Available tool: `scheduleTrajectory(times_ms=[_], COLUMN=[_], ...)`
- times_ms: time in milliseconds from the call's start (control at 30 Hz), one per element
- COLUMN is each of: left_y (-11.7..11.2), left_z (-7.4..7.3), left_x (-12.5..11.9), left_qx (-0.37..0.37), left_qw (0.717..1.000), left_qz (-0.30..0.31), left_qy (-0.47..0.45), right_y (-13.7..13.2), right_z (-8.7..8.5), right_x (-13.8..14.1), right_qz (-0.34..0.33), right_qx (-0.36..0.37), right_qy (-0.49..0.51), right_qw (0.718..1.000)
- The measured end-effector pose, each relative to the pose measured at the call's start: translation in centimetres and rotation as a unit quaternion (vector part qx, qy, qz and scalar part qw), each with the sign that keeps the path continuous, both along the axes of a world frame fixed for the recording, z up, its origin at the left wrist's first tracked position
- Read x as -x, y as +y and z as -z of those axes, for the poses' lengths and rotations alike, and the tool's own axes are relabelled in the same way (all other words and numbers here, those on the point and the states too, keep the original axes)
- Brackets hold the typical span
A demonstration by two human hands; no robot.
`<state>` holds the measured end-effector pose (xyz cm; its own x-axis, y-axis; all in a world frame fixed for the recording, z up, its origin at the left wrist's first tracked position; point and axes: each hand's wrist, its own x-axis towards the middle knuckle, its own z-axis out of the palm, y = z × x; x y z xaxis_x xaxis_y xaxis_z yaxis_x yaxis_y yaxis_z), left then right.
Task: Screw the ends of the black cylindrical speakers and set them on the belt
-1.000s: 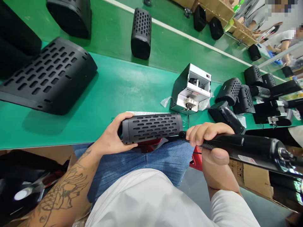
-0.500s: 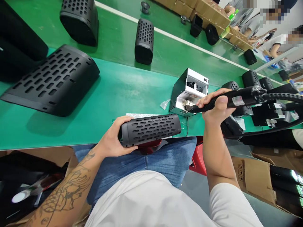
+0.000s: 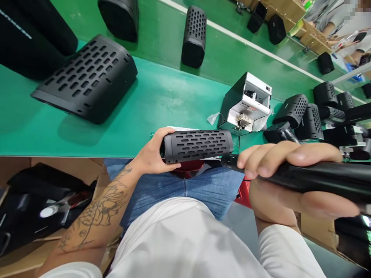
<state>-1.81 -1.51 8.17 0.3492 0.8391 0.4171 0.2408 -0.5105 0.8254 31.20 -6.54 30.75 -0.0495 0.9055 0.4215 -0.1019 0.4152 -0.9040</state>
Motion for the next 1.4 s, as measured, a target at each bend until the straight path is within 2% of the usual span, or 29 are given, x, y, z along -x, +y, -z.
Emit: scheduleTrajectory(times_ms=[67, 133, 333, 467, 533, 733, 833, 967, 1067, 1133, 1233, 1300, 1367, 1400], left_y=[0.1, 0.2, 0.1, 0.0, 0.0, -0.1, -0.1, -0.1, 0.0, 0.0, 0.0, 0.0, 0.0, 0.0], left_z=[-0.1, -0.2, -0.8, -1.2, -1.3, -1.5, -1.6, -1.3, -0.8, -0.5, -0.3, -0.2, -0.2, -0.2], left_x=[-0.1, -0.2, -0.4, -0.4, -0.5, -0.7, -0.7, -0.4, -0.1, -0.1, -0.1, -0.1, -0.1, -0.1], left_qx=[-0.006, -0.015, -0.005, 0.009, 0.011, 0.018, 0.02, 0.02, 0.002, -0.005, -0.008, -0.004, 0.002, 0.004], left_qw=[1.0, 1.0, 1.0, 1.0, 1.0, 1.0, 1.0, 0.999, 0.999, 0.999, 1.0, 1.0, 0.999, 0.999], left_qz=[0.006, 0.014, 0.015, 0.015, 0.016, 0.005, 0.004, 0.007, 0.001, -0.001, 0.003, -0.002, -0.008, -0.01], left_qy=[-0.003, 0.001, 0.003, 0.01, 0.013, 0.013, 0.015, 0.031, 0.037, 0.036, 0.027, 0.027, 0.033, 0.034], right_y=[0.2, 1.2, 3.8, 4.3, 4.3, 4.3, 4.3, 3.8, 3.6, 4.4, 7.7, 10.6, 12.9, 13.6], right_z=[1.1, 2.3, 4.8, 6.2, 6.3, 4.4, 5.5, 7.5, 6.0, 3.9, 2.0, 2.4, 3.9, 4.7], right_x=[1.6, 2.2, 1.9, 2.7, 3.2, 3.2, 2.7, 2.1, 1.2, -0.2, -3.3, -5.3, -6.9, -7.4], right_qz=[-0.016, -0.054, -0.166, -0.158, -0.152, -0.183, -0.171, -0.141, -0.148, -0.107, 0.059, 0.151, 0.212, 0.233], right_qx=[-0.042, -0.054, -0.068, -0.087, -0.082, -0.042, -0.035, 0.049, 0.013, -0.042, -0.14, -0.202, -0.184, -0.153], right_qy=[0.031, 0.035, 0.019, 0.035, 0.043, 0.015, -0.001, -0.088, -0.048, 0.006, 0.044, 0.053, 0.044, 0.034], right_qw=[0.999, 0.996, 0.984, 0.983, 0.984, 0.982, 0.985, 0.985, 0.988, 0.993, 0.987, 0.966, 0.959, 0.96])
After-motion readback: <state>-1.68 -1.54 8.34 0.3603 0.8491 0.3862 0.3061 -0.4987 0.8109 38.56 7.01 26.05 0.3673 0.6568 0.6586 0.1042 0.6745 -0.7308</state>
